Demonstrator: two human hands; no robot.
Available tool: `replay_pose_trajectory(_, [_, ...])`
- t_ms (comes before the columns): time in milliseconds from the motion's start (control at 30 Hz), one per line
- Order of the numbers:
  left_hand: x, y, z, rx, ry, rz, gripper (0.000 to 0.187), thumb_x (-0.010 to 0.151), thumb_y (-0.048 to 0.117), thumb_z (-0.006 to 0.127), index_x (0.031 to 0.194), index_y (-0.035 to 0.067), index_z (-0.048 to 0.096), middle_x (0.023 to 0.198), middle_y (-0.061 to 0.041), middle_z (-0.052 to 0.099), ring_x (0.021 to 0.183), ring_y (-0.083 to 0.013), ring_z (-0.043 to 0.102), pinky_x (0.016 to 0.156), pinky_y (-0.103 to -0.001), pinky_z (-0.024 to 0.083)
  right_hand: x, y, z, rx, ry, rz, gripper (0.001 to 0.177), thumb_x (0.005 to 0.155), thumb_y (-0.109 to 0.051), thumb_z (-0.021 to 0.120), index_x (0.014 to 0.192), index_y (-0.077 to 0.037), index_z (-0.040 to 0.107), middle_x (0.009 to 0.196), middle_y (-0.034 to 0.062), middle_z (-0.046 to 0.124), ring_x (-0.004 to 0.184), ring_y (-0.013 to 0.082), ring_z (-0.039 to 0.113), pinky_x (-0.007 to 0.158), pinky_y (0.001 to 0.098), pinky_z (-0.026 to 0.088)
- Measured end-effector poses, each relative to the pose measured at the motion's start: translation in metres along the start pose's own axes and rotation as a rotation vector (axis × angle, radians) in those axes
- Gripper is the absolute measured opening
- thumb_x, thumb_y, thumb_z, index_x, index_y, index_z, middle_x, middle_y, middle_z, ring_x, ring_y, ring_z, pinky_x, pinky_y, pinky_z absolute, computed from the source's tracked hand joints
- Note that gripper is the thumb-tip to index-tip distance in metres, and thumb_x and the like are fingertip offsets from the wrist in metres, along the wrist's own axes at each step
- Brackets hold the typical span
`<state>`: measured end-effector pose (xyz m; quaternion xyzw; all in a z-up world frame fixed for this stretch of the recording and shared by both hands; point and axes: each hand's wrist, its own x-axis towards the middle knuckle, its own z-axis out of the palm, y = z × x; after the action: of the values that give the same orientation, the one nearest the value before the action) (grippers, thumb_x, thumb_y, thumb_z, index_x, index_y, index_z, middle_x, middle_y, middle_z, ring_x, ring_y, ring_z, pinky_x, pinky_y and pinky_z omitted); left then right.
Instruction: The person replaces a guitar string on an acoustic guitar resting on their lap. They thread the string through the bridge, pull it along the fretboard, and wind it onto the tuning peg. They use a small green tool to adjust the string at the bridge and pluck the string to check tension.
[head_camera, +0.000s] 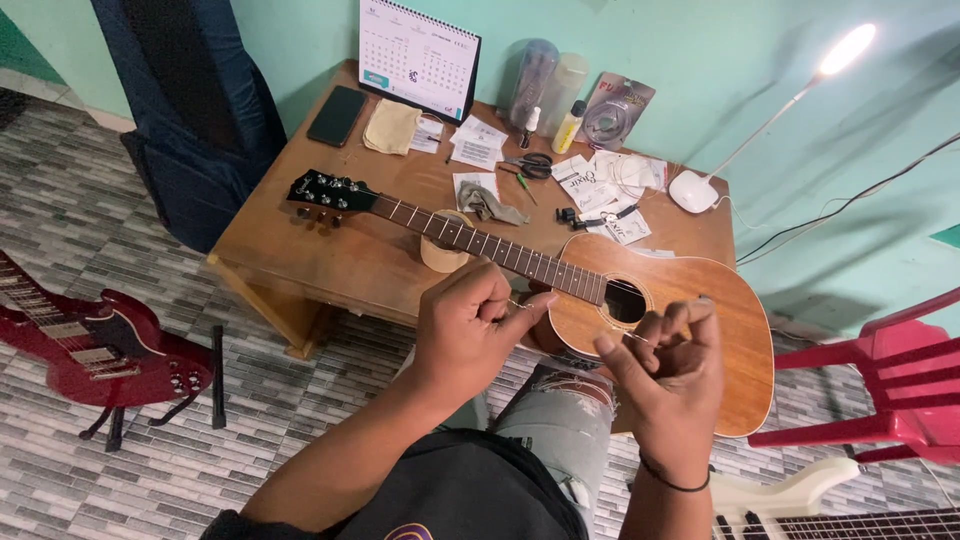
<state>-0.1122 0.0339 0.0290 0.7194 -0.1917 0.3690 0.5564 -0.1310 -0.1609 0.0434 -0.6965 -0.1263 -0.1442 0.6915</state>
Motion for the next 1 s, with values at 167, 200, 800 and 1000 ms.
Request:
replay_pose_trajectory(167, [-0.001,-0.005,-0.003,-0.061,-0.058,-0.245,0.053,0.091,0.021,0.081,0.074,0.014,0.031,0.063,0.002,0.032,0.06,-0.0116,0.031,0.057,-0.029,0.034,0.008,0.009,-0.019,-0.139,-0.216,0.027,0.026,0.084,-0.015,0.074,0.107,-0.007,0.065,0.078,-0.0015,0.054,0.062,0.0056,0.044,0.057,0.0201,0.04])
replay_pose_trajectory(200, [0.0,-0.004,-0.005,-0.096,-0.081,-0.292,0.05,0.088,0.021,0.083,0.075,0.014,0.036,0.062,0.003,0.036,0.06,-0.0106,0.034,0.059,-0.028,0.038,0.01,0.013,-0.024,-0.214,-0.272,0.009,0.029,0.091,-0.029,0.069,0.103,-0.003,0.074,0.092,0.005,0.072,0.068,0.007,0.057,0.06,0.0207,0.054])
replay_pose_trajectory(800, [-0.013,-0.055,-0.01,-0.927,-0.077,-0.721,0.033,0.094,0.018,0.074,0.113,0.006,0.05,0.09,-0.007,0.062,0.086,-0.0214,0.074,0.08,-0.039,0.066,0.022,0.041,-0.027,0.459,0.148,0.118,0.022,0.109,-0.028,0.055,0.092,-0.014,0.05,0.065,-0.0079,0.018,0.048,0.0012,0.019,0.041,0.0162,0.019])
replay_pose_trajectory(1000, [-0.007,-0.054,-0.001,-0.857,0.032,-0.725,0.053,0.094,0.01,0.073,0.139,0.005,0.046,0.102,-0.019,0.071,0.08,-0.0197,0.075,0.072,-0.029,0.067,0.016,0.049,-0.015,0.435,0.125,0.092,0.019,0.106,-0.022,0.058,0.091,-0.013,0.051,0.064,-0.0048,0.021,0.048,0.0041,0.02,0.042,0.0184,0.019])
